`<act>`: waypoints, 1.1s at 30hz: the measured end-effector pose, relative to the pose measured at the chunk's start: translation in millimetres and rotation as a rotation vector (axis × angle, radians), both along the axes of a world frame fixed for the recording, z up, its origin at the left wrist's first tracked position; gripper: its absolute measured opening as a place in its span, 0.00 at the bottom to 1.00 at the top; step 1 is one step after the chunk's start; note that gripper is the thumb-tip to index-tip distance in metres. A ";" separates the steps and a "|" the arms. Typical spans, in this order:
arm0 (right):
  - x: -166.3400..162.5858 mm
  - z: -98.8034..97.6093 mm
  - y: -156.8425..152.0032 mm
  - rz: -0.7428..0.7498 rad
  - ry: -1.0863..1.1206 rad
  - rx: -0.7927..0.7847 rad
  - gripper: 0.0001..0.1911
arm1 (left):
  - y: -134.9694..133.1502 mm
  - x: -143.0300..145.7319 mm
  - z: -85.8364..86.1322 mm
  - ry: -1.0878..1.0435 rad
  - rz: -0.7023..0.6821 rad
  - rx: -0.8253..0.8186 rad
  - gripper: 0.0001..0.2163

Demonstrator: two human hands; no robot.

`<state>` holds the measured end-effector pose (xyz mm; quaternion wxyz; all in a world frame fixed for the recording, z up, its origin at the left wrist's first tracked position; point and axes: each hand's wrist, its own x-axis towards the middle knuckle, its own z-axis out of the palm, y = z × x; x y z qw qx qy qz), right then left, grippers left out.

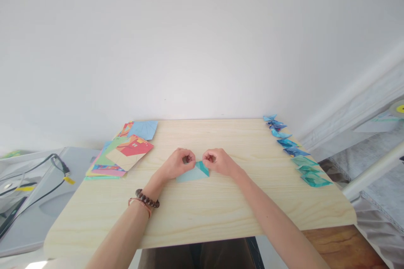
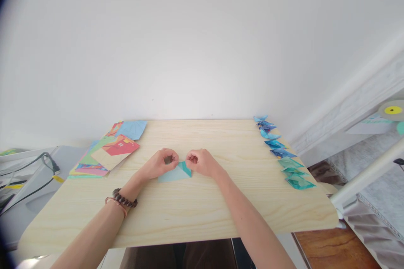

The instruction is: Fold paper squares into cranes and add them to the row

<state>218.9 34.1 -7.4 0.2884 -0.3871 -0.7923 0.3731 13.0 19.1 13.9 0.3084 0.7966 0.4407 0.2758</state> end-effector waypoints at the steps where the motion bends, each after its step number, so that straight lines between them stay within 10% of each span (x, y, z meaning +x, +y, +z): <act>1: 1.8 0.4 -0.3 -0.004 0.002 0.001 0.03 | -0.6 -0.6 0.4 -0.001 0.000 -0.003 0.04; 33: 28.5 14.8 16.0 -0.009 -0.017 -0.095 0.04 | 14.9 -8.3 15.3 0.253 -0.181 -0.029 0.03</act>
